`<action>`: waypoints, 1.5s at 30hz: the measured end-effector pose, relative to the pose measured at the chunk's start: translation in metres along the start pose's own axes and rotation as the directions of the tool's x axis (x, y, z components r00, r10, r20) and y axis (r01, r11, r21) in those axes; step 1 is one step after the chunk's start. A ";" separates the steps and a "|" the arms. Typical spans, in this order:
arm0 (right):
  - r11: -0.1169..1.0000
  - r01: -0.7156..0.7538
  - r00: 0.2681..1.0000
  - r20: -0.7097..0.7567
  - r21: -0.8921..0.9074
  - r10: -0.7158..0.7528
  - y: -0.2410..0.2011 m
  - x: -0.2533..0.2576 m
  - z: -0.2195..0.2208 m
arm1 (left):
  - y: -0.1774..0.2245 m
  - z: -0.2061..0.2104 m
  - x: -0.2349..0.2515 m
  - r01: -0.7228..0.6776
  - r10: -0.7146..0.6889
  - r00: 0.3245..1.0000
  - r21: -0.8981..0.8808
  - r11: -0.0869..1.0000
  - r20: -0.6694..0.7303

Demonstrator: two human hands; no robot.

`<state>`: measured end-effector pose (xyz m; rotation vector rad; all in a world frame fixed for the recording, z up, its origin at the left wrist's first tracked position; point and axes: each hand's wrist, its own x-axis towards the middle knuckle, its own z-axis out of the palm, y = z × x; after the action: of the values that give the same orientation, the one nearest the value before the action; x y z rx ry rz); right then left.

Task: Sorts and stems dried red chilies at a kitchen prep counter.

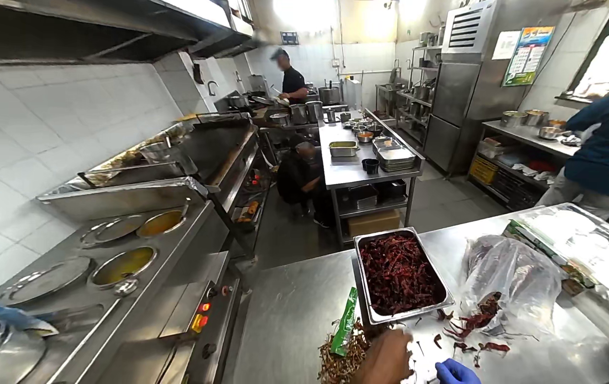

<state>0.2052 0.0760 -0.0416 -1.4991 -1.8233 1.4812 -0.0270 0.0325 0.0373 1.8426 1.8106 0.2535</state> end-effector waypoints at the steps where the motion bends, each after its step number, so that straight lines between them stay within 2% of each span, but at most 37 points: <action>1: 1.000 0.013 1.000 -0.001 0.005 -0.013 0.011 0.004 0.001 | 0.002 -0.012 0.006 -0.008 0.007 0.990 -0.008 1.000 -0.142; 4: 0.999 0.034 0.999 0.002 0.025 -0.034 0.021 0.005 0.003 | 0.004 -0.048 0.020 -0.027 0.024 0.901 0.000 1.000 -0.433; 7: 0.994 0.069 0.998 -0.021 0.088 -0.067 0.021 0.005 0.006 | -0.013 -0.059 0.020 -0.057 0.020 0.777 -0.040 0.998 -0.630; 10: 0.985 0.093 0.995 -0.047 0.147 -0.087 0.022 0.004 0.007 | -0.033 -0.056 0.001 -0.079 -0.045 0.693 -0.139 0.987 -0.720; 13: 0.999 0.036 0.993 -0.116 -0.018 -0.038 0.021 0.001 0.003 | -0.045 -0.039 -0.023 -0.057 -0.127 0.684 -0.227 0.972 -0.718; 16: 0.989 -0.059 0.979 -0.199 -0.136 0.031 0.020 -0.006 -0.005 | -0.055 -0.011 -0.043 0.014 -0.186 0.728 -0.257 0.966 -0.659; 19: 0.995 -0.086 0.975 -0.211 -0.056 0.072 0.021 -0.006 -0.011 | -0.066 0.022 -0.054 0.067 -0.238 0.779 -0.301 0.951 -0.580; 22: 0.996 -0.062 0.980 -0.194 -0.059 0.050 0.029 -0.004 -0.007 | -0.069 0.043 -0.058 0.089 -0.251 0.856 -0.350 0.933 -0.452; 26: 0.981 0.013 0.994 -0.102 -0.193 -0.033 0.030 -0.001 0.004 | -0.068 0.049 -0.054 0.126 -0.228 0.916 -0.304 0.944 -0.329; 29: 0.972 0.069 0.998 0.007 -0.226 -0.069 0.022 0.003 0.014 | -0.071 0.044 -0.048 0.109 -0.147 0.970 -0.198 0.974 -0.192; 31: 0.965 0.081 0.994 0.088 -0.250 -0.061 0.022 0.004 0.021 | -0.073 0.054 -0.045 0.002 -0.005 0.999 -0.071 0.997 -0.037; 33: 0.961 0.078 0.988 0.149 -0.266 -0.038 0.026 0.003 0.026 | -0.065 0.075 -0.043 -0.149 0.145 0.982 0.025 0.988 0.123; 35: 0.958 0.084 0.983 0.180 -0.275 -0.034 0.032 0.001 0.032 | -0.053 0.094 -0.046 -0.254 0.240 0.950 0.046 0.966 0.199; 38: 0.963 0.093 0.983 0.175 -0.255 -0.049 0.033 0.004 0.031 | -0.044 0.106 -0.042 -0.311 0.286 0.937 0.110 0.944 0.199; 45: 0.974 0.095 0.985 0.162 -0.204 -0.062 0.033 0.017 0.013 | -0.045 0.113 -0.030 -0.367 0.330 0.913 0.133 0.921 0.239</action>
<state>0.2050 0.0805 -0.0801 -1.4197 -2.1659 1.4392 -0.0131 -0.0258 -0.0731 2.2232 1.3878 0.0224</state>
